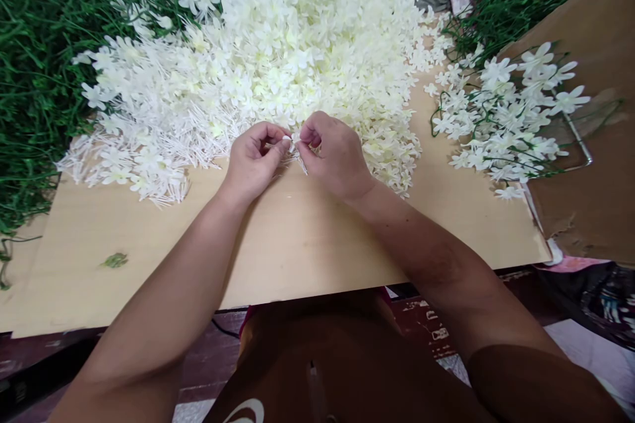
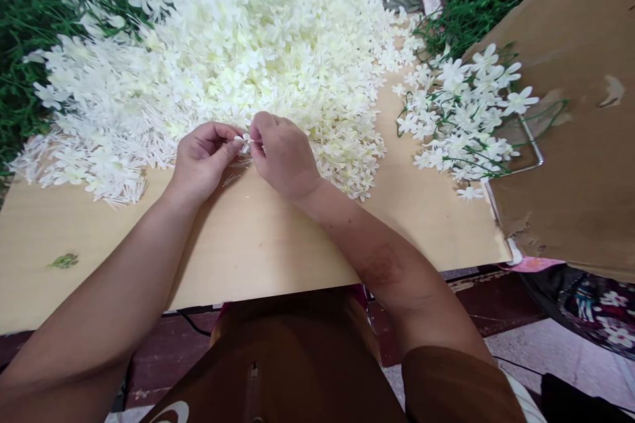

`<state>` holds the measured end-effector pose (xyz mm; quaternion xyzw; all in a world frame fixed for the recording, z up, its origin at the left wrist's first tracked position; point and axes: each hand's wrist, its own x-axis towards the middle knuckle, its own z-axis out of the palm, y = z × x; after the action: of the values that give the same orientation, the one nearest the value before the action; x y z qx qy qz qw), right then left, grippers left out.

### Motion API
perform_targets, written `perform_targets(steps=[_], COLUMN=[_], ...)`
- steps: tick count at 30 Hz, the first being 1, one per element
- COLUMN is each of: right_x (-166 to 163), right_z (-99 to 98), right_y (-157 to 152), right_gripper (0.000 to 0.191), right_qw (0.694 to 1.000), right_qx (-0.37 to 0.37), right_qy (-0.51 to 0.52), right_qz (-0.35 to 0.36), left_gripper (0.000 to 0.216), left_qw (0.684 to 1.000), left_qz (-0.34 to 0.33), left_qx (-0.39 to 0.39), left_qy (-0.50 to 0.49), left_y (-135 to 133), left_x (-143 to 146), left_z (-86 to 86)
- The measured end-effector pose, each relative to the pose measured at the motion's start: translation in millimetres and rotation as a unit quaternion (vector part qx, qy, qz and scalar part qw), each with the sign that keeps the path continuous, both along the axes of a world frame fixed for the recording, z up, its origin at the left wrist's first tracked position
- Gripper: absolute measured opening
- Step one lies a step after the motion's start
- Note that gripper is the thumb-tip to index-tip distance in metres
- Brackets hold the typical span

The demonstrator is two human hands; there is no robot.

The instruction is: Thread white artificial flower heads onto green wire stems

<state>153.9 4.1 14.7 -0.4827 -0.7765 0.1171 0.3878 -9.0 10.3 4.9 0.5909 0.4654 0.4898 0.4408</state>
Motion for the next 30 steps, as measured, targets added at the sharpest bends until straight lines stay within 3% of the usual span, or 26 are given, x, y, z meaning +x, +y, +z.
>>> perform_targets(steps=[14, 23, 30], right_x=[-3.9, 0.8, -1.2], right_z=[4.9, 7.2, 8.0], right_y=[-3.7, -4.0, -3.5], right_gripper=[0.016, 0.017, 0.018], right_qw=[1.000, 0.982, 0.973], right_qx=[0.003, -0.100, -0.119], right_qy=[-0.028, 0.156, 0.196], right_qz=[-0.011, 0.034, 0.039], left_gripper=[0.015, 0.025, 0.038], left_qw=[1.000, 0.996, 0.992], left_qz=[-0.015, -0.016, -0.021], left_qx=[-0.020, -0.061, -0.106], left_qy=[0.007, -0.056, -0.060], left_y=[-2.0, 0.1, -3.3], left_x=[2.0, 1.3, -0.1], left_z=[2.2, 7.9, 7.8])
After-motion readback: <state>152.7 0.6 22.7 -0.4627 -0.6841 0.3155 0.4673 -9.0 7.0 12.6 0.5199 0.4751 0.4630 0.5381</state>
